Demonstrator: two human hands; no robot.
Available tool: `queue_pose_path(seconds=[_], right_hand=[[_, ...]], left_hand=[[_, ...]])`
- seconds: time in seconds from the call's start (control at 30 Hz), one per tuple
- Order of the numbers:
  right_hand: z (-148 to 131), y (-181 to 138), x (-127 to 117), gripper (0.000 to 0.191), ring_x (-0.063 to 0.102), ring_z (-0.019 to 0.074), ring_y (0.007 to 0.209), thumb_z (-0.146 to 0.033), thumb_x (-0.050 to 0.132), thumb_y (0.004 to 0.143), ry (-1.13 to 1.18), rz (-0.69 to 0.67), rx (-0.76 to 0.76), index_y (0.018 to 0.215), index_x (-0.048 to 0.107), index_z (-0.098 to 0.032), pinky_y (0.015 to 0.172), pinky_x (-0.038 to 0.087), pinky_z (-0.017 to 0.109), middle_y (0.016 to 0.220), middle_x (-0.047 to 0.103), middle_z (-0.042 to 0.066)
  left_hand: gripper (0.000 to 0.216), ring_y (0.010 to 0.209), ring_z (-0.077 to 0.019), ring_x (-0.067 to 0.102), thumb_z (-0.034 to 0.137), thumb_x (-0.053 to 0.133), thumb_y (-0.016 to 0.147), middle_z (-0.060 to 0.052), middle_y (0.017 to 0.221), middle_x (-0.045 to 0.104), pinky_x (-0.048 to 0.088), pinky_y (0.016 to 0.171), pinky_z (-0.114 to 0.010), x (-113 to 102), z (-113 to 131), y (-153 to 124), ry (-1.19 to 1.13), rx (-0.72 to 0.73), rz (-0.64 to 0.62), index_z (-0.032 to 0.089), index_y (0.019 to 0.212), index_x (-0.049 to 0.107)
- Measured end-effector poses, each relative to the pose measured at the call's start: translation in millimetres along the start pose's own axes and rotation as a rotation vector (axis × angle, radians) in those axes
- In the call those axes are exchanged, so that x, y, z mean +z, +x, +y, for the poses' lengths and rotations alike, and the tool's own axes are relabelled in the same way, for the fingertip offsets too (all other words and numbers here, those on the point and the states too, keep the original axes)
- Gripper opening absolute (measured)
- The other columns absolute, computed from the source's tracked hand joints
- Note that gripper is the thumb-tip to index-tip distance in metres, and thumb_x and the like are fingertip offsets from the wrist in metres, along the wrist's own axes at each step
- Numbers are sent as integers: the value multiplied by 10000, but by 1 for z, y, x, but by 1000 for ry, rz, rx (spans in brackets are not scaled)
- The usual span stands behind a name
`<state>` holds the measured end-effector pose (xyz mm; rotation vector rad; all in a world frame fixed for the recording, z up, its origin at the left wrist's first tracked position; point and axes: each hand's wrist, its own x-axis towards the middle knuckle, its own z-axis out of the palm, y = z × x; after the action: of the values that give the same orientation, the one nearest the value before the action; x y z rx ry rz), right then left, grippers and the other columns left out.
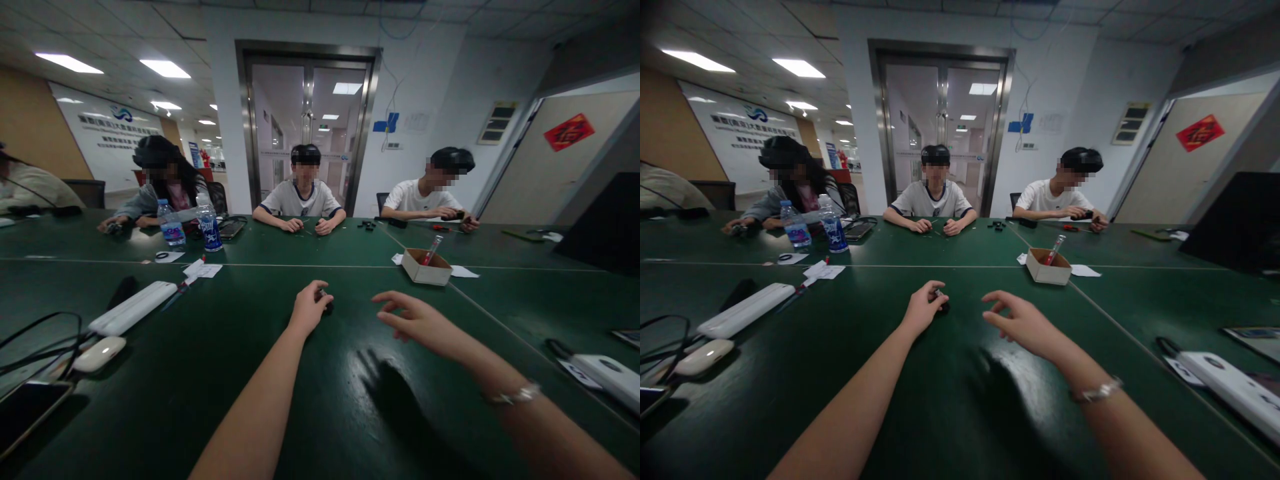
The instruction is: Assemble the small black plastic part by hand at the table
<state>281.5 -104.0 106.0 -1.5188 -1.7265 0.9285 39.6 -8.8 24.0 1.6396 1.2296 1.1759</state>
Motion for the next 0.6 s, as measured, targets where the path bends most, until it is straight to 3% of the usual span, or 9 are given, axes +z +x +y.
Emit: queue_pose_path(seconds=[0.07, 0.13, 0.27, 0.43, 0.6], right_hand=[[-3, 41, 39, 323, 632, 159, 518, -262, 651, 874, 71, -171, 177, 1176, 575, -176, 451, 524, 249, 862, 647, 74], [-3, 75, 74, 315, 649, 170, 526, -289, 550, 951, 245, -223, 268, 1229, 501, -150, 483, 543, 253, 804, 633, 64], [-3, 112, 118, 244, 690, 182, 594, -288, 492, 989, 672, -229, 218, 1192, 478, -154, 579, 586, 268, 800, 647, 60], [8, 127, 140, 102, 646, 129, 544, -182, 610, 910, 900, -133, 87, 1000, 593, -137, 543, 545, 189, 714, 671, 60], [28, 133, 137, 283, 603, 105, 514, -160, 774, 755, 941, 50, 34, 975, 596, -168, 451, 456, 149, 625, 625, -11]], left_hand=[[267, 854, -168, 643, 173, 652, 814, -66, 968, 653, 565, 704, -275, 0, -4, 1, -148, -24, 52, 180, 1081, 640], [239, 821, -157, 645, 192, 677, 794, -54, 915, 649, 561, 681, -254, -5, -11, 5, -289, -26, 132, 163, 1028, 637], [330, 774, -150, 638, 323, 754, 734, -60, 882, 647, 550, 661, -241, -15, -26, 13, -493, -13, 280, 141, 987, 644], [302, 760, -155, 640, 367, 764, 721, -70, 882, 669, 544, 679, -256, -11, -32, 20, -485, 14, 290, 145, 910, 687], [188, 873, -198, 668, 276, 697, 789, -99, 943, 711, 532, 749, -289, -5, -29, 31, -424, -89, 197, 157, 932, 725]])
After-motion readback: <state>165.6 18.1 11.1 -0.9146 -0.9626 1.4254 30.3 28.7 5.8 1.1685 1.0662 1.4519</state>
